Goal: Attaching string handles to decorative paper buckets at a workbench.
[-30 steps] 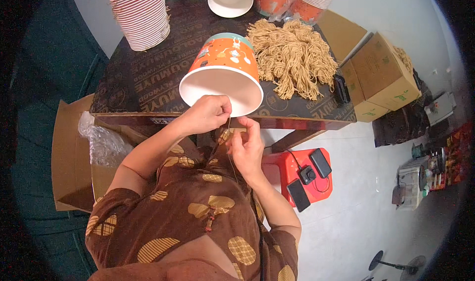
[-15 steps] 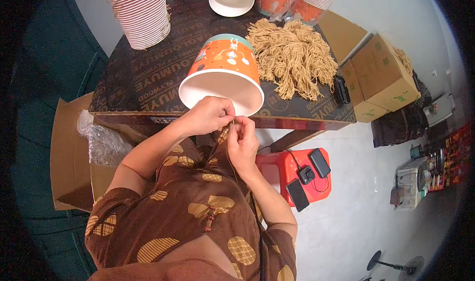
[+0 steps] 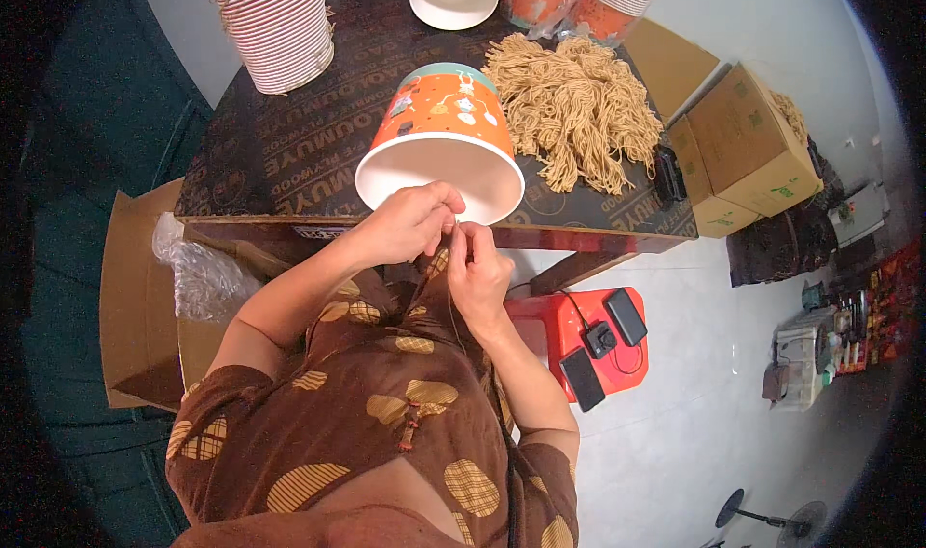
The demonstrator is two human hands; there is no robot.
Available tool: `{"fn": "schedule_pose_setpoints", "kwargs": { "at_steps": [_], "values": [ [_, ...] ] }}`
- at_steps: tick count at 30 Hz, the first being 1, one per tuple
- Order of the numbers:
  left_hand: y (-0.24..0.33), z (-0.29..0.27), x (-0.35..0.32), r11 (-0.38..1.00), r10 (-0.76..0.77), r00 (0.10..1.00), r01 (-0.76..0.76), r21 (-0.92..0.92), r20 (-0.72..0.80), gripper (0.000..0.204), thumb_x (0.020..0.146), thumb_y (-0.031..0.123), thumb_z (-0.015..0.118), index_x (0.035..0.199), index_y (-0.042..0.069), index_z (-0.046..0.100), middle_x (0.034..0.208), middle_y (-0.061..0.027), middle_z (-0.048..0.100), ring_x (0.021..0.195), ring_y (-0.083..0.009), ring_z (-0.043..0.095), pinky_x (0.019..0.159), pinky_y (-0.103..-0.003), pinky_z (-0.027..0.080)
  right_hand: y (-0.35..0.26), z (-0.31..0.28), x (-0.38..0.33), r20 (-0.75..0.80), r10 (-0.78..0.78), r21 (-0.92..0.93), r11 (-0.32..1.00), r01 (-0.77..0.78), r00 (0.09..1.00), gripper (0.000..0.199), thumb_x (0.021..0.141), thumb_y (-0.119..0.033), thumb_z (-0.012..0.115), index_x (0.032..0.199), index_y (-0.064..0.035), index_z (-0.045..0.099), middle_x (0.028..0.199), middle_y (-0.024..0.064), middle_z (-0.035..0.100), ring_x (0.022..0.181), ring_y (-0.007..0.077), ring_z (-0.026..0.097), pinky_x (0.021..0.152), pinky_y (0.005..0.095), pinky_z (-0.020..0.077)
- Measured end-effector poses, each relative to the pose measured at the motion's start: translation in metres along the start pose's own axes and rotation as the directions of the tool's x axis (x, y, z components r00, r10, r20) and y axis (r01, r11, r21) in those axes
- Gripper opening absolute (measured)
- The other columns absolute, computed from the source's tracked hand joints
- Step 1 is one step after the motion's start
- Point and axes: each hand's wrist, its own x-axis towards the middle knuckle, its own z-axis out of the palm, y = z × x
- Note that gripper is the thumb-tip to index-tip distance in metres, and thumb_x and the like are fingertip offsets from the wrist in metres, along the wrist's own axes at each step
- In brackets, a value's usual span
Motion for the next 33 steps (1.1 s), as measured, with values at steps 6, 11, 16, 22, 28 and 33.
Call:
{"fn": "schedule_pose_setpoints", "kwargs": {
  "at_steps": [6,11,16,22,28,33],
  "values": [
    [-0.0033,0.0025,-0.0063,0.895,0.345,0.93,-0.284,0.344,-0.129,0.011,0.084,0.0,0.057,0.09,-0.007,0.062,0.097,-0.0258,0.061,0.089,-0.0414,0.063,0.075,-0.048,0.051,0.0004,-0.0009,0.001,0.005,0.015,0.002,1.0,-0.015,1.0,0.006,0.089,-0.004,0.066,0.092,-0.0011,0.062,0.072,0.0161,0.067,0.061,0.0305,0.068,0.053,0.0376,0.0509],
    [-0.0006,0.0073,-0.0096,0.854,0.302,0.948,-0.221,0.472,-0.104,0.005,0.077,-0.005,0.058,0.08,-0.009,0.059,0.092,-0.0262,0.058,0.087,-0.0444,0.061,0.075,-0.052,0.051,0.0001,-0.002,0.0026,0.037,0.041,-0.025,0.999,-0.04,0.998,0.006,0.09,-0.005,0.065,0.092,-0.0008,0.062,0.073,0.0167,0.067,0.061,0.0311,0.068,0.054,0.0386,0.0511],
    [-0.0019,0.0082,-0.0089,0.846,0.281,0.956,-0.203,0.492,-0.088,0.004,0.077,-0.005,0.058,0.079,-0.008,0.059,0.09,-0.0258,0.057,0.085,-0.0448,0.06,0.074,-0.052,0.051,-0.0007,-0.0008,0.0048,0.023,0.008,-0.029,1.0,-0.008,1.0,0.007,0.089,-0.005,0.066,0.092,-0.0008,0.061,0.071,0.0167,0.066,0.061,0.0314,0.068,0.053,0.0382,0.0514],
    [-0.005,0.0072,-0.0082,0.858,0.291,0.953,-0.223,0.463,-0.082,0.004,0.078,-0.005,0.058,0.078,-0.009,0.059,0.09,-0.025,0.057,0.085,-0.0442,0.061,0.073,-0.052,0.052,-0.0012,0.0018,0.0071,-0.009,0.025,0.001,1.0,-0.025,1.0,0.009,0.089,-0.005,0.066,0.093,-0.0013,0.059,0.07,0.0157,0.066,0.06,0.0298,0.068,0.052,0.0378,0.0514],
    [-0.0036,0.0066,-0.0087,0.873,0.291,0.952,-0.226,0.433,-0.091,0.005,0.078,-0.004,0.058,0.076,-0.007,0.06,0.087,-0.0239,0.058,0.084,-0.0431,0.061,0.072,-0.051,0.051,0.0001,0.0006,0.0068,0.035,0.011,-0.06,0.998,-0.009,0.999,0.008,0.088,-0.005,0.066,0.092,-0.0014,0.06,0.069,0.0151,0.066,0.059,0.03,0.067,0.052,0.0383,0.0509],
    [-0.0039,0.0062,-0.0083,0.884,0.309,0.944,-0.241,0.401,-0.114,0.006,0.078,-0.002,0.06,0.074,-0.006,0.061,0.084,-0.0227,0.059,0.08,-0.0423,0.062,0.07,-0.05,0.051,0.001,-0.0026,0.0083,0.054,-0.092,-0.115,0.988,0.098,0.994,0.009,0.086,-0.004,0.067,0.093,-0.0016,0.062,0.069,0.0149,0.066,0.059,0.0296,0.067,0.052,0.0375,0.0507]
  ]
}}
